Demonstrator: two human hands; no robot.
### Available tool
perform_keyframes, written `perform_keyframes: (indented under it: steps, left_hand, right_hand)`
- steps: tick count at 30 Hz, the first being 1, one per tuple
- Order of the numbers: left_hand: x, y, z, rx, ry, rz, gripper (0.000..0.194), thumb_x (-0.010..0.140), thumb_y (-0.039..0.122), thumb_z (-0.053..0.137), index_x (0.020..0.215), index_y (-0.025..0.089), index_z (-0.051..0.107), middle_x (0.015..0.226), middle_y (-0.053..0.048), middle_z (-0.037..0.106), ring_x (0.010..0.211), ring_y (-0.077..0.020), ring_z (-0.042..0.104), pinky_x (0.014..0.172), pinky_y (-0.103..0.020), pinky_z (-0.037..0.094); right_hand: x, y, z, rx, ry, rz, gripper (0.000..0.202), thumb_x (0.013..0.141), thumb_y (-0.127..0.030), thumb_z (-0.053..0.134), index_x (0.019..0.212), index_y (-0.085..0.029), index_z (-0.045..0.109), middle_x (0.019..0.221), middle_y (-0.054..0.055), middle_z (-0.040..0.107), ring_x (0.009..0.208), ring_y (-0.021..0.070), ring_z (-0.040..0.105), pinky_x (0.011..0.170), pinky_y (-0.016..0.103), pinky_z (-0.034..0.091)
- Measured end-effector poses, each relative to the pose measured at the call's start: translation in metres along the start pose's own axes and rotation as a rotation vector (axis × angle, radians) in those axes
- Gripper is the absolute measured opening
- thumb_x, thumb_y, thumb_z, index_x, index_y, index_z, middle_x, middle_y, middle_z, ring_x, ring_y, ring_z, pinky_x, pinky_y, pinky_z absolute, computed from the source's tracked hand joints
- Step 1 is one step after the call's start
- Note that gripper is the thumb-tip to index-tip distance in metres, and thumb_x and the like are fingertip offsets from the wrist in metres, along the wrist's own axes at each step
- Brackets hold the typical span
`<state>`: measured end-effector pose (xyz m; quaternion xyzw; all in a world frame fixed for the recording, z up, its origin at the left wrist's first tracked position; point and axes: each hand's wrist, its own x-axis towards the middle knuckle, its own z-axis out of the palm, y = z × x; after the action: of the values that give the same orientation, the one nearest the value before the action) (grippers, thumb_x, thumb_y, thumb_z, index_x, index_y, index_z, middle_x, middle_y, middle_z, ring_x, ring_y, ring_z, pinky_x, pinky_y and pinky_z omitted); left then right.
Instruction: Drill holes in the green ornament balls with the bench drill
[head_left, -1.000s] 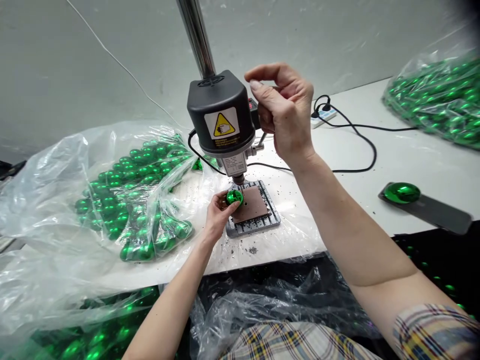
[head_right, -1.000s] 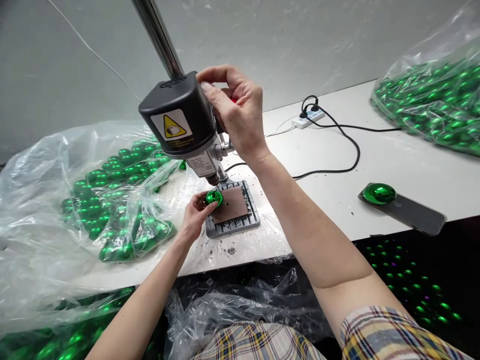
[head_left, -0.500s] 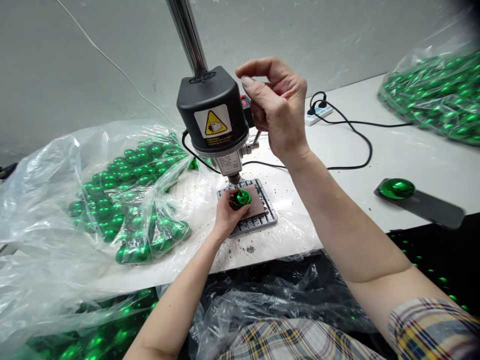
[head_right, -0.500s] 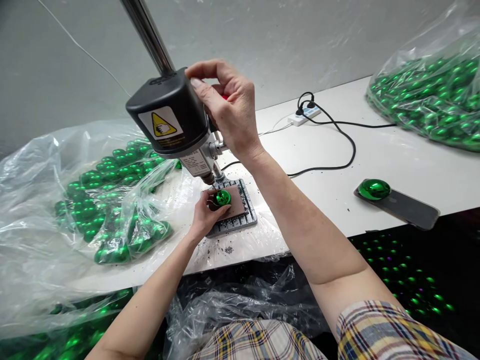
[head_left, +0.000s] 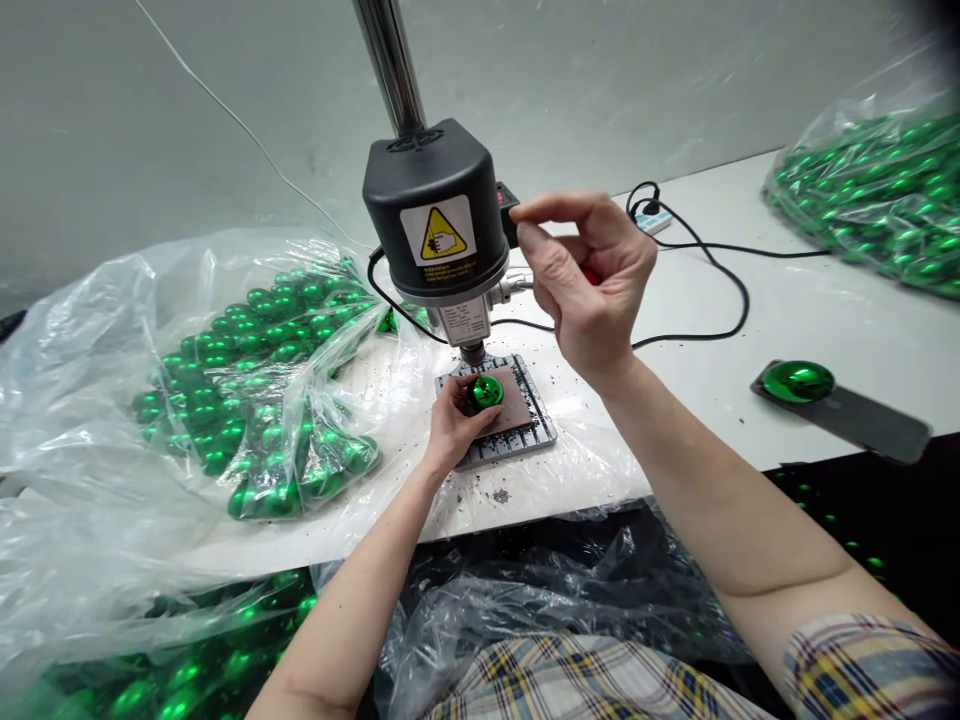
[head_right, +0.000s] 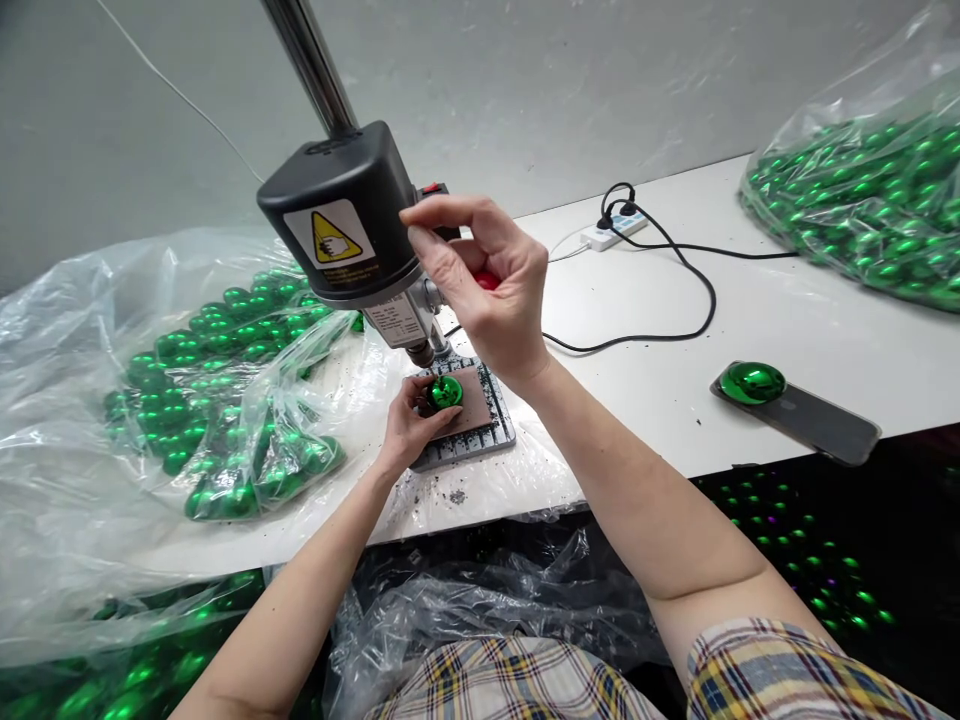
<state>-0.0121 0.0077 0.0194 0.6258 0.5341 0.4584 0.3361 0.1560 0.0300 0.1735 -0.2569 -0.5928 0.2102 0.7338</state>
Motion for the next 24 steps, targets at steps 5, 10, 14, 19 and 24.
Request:
perform_keyframes:
  steps: [5,10,14,19,24]
  left_hand:
    - [0.000,-0.003,0.000,0.006,-0.018,0.010,0.053,0.068,0.035,0.085,0.112,0.019,0.060,0.093,-0.004,0.067,0.084,-0.0188,0.062,0.073,-0.030,0.049]
    - [0.000,-0.004,-0.001,-0.008,-0.034,0.014,0.053,0.069,0.035,0.085,0.113,0.019,0.059,0.094,-0.004,0.068,0.085,-0.0189,0.063,0.074,-0.030,0.049]
    - [0.000,-0.001,0.000,-0.019,-0.035,0.008,0.052,0.069,0.033,0.085,0.111,0.019,0.059,0.091,-0.003,0.067,0.081,-0.0178,0.061,0.071,-0.029,0.049]
    - [0.000,0.000,0.000,-0.046,-0.038,0.002,0.052,0.068,0.035,0.086,0.110,0.019,0.059,0.094,-0.004,0.067,0.086,-0.0191,0.063,0.074,-0.030,0.049]
    - [0.000,-0.005,0.001,-0.027,-0.027,-0.007,0.053,0.068,0.036,0.086,0.111,0.019,0.060,0.093,-0.004,0.067,0.085,-0.0187,0.062,0.073,-0.029,0.049]
  right_hand:
    - [-0.014,0.001,0.000,0.099,0.084,-0.103,0.005,0.087,-0.028,0.067,0.090,-0.031,0.071,0.066,-0.003,0.059,0.039,0.0080,0.033,0.037,0.029,0.021]
    - [-0.024,0.010,-0.005,0.177,0.044,-0.234,0.019,0.086,-0.020,0.067,0.097,-0.034,0.075,0.061,-0.005,0.061,0.034,0.0067,0.032,0.033,0.027,0.019]
    - [-0.037,0.026,-0.011,0.097,0.076,-0.347,0.025,0.084,-0.021,0.069,0.102,-0.038,0.075,0.070,-0.004,0.069,0.031,0.0065,0.037,0.031,0.026,0.027]
    - [-0.049,0.042,-0.016,0.001,0.041,-0.435,0.028,0.083,-0.022,0.071,0.105,-0.040,0.075,0.061,-0.004,0.067,0.029,0.0081,0.036,0.030,0.027,0.028]
    - [-0.020,0.018,-0.003,0.133,0.097,-0.313,0.016,0.089,-0.029,0.067,0.099,-0.039,0.073,0.052,-0.008,0.054,0.032,0.0071,0.026,0.032,0.027,0.018]
